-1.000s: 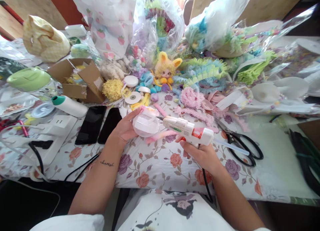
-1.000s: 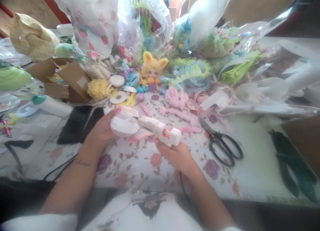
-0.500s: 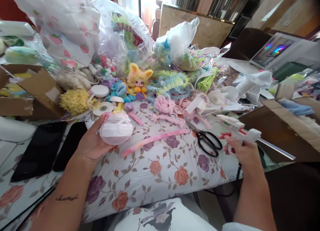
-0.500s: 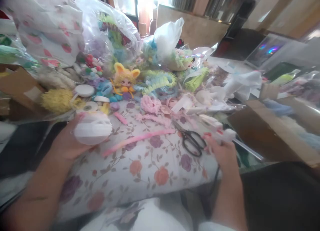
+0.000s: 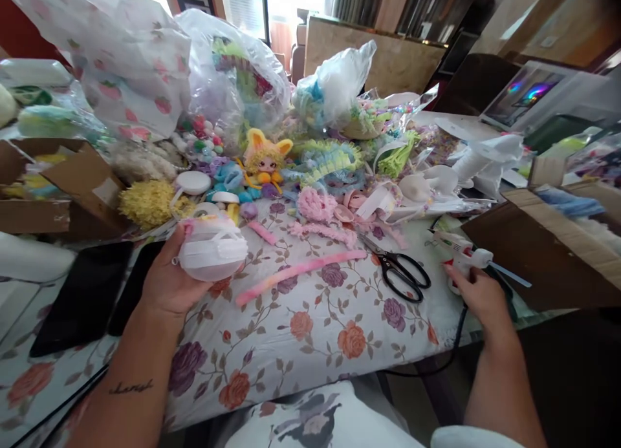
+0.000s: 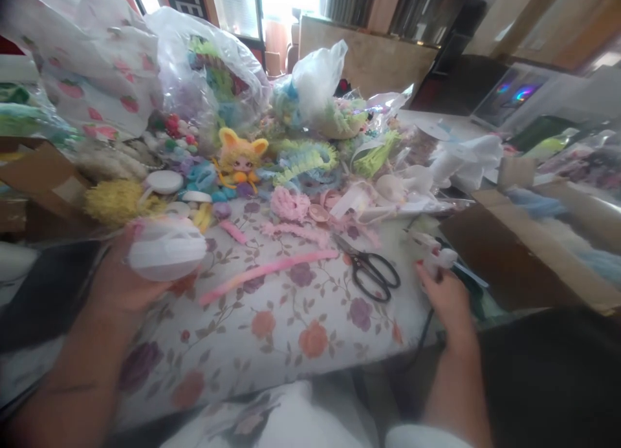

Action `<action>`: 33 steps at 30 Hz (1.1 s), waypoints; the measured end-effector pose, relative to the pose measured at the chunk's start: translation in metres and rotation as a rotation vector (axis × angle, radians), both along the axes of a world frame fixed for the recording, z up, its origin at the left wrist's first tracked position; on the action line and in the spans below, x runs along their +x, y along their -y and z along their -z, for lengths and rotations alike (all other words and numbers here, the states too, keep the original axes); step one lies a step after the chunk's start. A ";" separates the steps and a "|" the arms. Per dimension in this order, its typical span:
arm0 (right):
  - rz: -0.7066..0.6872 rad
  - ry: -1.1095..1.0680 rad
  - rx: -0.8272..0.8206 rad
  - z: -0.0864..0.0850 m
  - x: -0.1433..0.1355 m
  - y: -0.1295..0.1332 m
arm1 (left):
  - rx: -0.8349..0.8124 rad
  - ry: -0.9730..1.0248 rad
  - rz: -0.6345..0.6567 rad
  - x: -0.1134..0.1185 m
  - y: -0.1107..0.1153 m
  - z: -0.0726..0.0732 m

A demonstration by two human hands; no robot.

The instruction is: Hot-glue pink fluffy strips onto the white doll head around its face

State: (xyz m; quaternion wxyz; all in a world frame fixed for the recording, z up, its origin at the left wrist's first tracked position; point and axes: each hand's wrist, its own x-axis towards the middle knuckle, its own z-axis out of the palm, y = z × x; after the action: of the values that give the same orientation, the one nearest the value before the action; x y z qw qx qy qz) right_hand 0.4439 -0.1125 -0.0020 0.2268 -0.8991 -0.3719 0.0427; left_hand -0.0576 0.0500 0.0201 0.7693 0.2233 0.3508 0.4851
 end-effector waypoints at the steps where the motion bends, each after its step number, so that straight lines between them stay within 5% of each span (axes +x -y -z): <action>1: -0.019 0.030 -0.117 -0.009 -0.006 0.010 | -0.001 -0.010 -0.026 0.003 0.001 0.000; 4: 0.009 0.118 -0.298 -0.036 -0.038 0.033 | -0.050 -0.021 -0.030 0.017 0.005 0.001; 7: -0.117 -0.003 -0.009 -0.050 -0.092 0.026 | -0.044 0.016 0.050 0.032 0.009 0.007; 9: -0.399 -0.319 0.159 -0.048 -0.136 0.004 | -0.009 0.042 0.131 0.040 0.012 0.012; 12: -0.821 -0.740 0.184 -0.031 -0.198 -0.040 | 0.034 0.057 0.246 0.047 0.021 0.016; 16: -0.971 -1.023 0.186 -0.010 -0.252 -0.082 | 0.163 0.079 0.294 0.048 0.032 0.019; 21: -0.997 -1.267 0.232 -0.005 -0.270 -0.096 | 0.342 -0.120 0.361 0.051 0.039 0.020; 26: -0.961 -1.227 0.255 0.001 -0.265 -0.093 | 0.563 -0.670 0.500 0.044 0.036 -0.001; 29: -0.929 -1.261 0.283 0.005 -0.264 -0.093 | 0.665 -1.029 0.738 0.016 0.039 -0.027; 33: -0.849 -1.304 0.273 0.010 -0.263 -0.096 | 0.618 -1.303 0.884 -0.036 0.048 -0.056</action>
State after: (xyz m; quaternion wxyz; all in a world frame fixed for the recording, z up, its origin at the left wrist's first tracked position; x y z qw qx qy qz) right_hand 0.1812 -0.0170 -0.0117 0.4718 -0.4381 -0.4771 0.5982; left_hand -0.0939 0.0024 0.0762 0.4366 0.7754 0.4561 -0.0118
